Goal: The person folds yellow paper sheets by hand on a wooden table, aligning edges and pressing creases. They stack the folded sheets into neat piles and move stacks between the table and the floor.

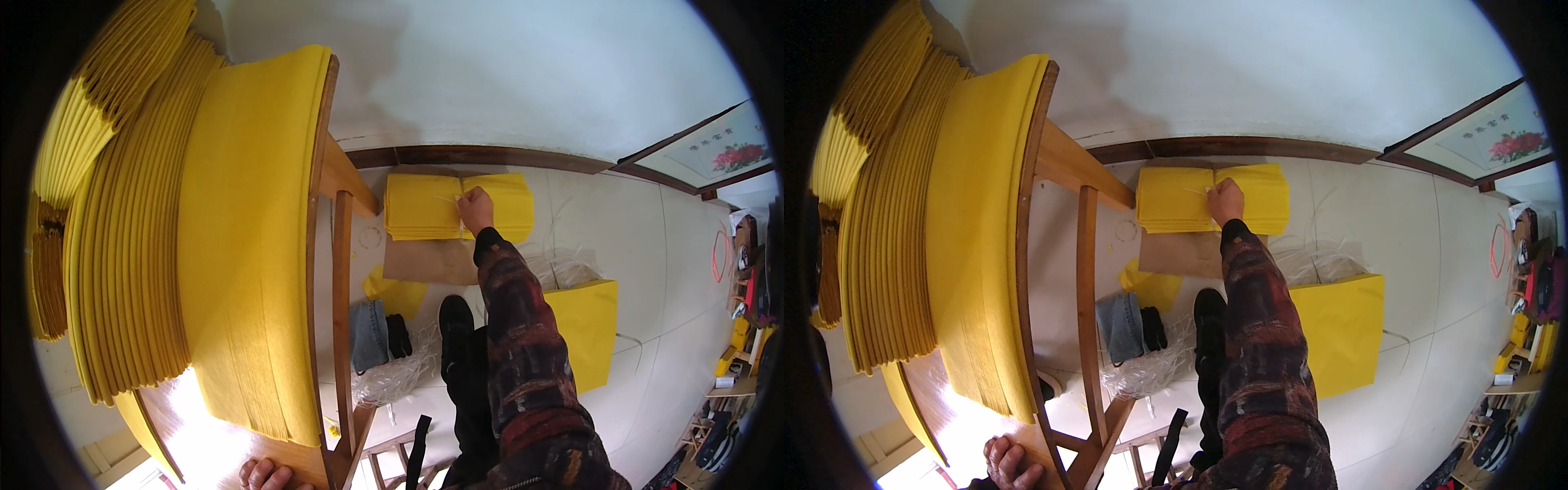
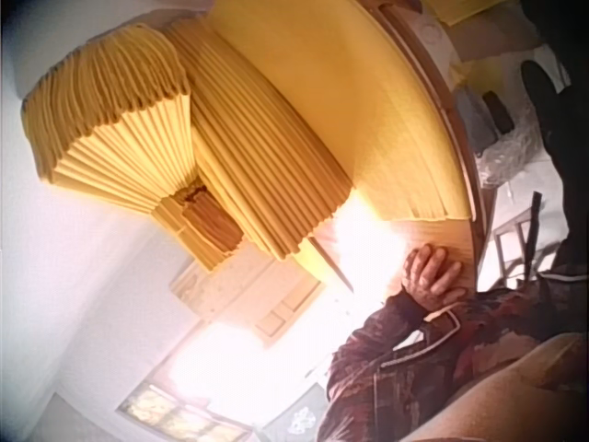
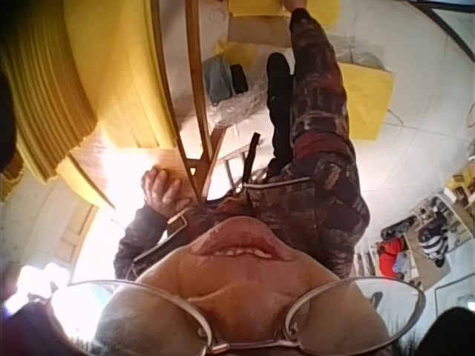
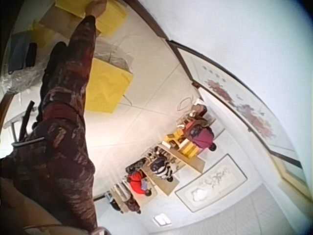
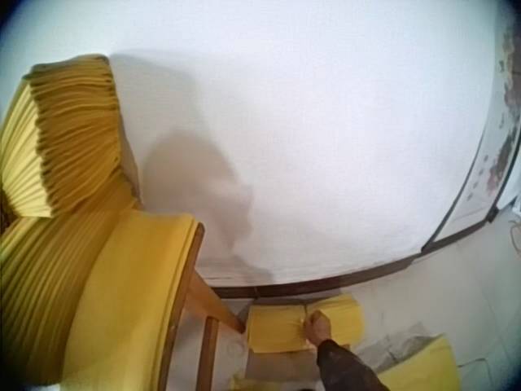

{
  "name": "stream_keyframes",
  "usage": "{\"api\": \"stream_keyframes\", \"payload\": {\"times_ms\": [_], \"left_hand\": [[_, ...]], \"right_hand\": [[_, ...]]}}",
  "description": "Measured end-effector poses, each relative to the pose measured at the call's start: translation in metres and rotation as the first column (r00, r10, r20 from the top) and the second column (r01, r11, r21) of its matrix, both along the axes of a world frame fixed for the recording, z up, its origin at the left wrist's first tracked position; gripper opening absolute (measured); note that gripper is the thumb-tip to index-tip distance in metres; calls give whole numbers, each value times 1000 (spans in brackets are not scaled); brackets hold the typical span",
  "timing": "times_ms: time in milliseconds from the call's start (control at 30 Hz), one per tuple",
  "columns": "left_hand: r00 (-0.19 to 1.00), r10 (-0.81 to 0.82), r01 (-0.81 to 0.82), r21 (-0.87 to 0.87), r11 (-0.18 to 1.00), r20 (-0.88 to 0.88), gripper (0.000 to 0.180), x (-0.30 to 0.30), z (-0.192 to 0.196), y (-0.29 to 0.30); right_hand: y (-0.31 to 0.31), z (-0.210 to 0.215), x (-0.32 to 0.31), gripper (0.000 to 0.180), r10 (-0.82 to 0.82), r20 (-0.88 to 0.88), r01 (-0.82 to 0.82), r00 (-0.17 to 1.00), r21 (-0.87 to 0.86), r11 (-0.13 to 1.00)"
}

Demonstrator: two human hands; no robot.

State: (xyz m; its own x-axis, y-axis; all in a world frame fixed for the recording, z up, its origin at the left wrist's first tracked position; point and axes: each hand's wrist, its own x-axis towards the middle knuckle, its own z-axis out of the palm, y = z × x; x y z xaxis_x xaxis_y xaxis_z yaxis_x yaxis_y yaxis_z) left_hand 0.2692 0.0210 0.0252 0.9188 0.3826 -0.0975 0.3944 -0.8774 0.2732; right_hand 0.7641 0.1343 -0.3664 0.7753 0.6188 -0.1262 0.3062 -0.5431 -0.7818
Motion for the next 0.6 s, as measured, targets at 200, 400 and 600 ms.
{"api": "stream_keyframes", "payload": {"times_ms": [200,400,600], "left_hand": [[1000,-2,2,1,1000,-2,58,-1,0,0],[1000,-4,4,5,1000,-8,58,-2,0,1],[1000,-3,3,-4,1000,10,56,-2,-1,0]], "right_hand": [[14,26,-5,15,-9,79,10,997,-4,1000],[22,21,-12,19,-43,55,49,998,-119,992],[25,19,-6,18,-63,0,62,998,-99,993]]}}
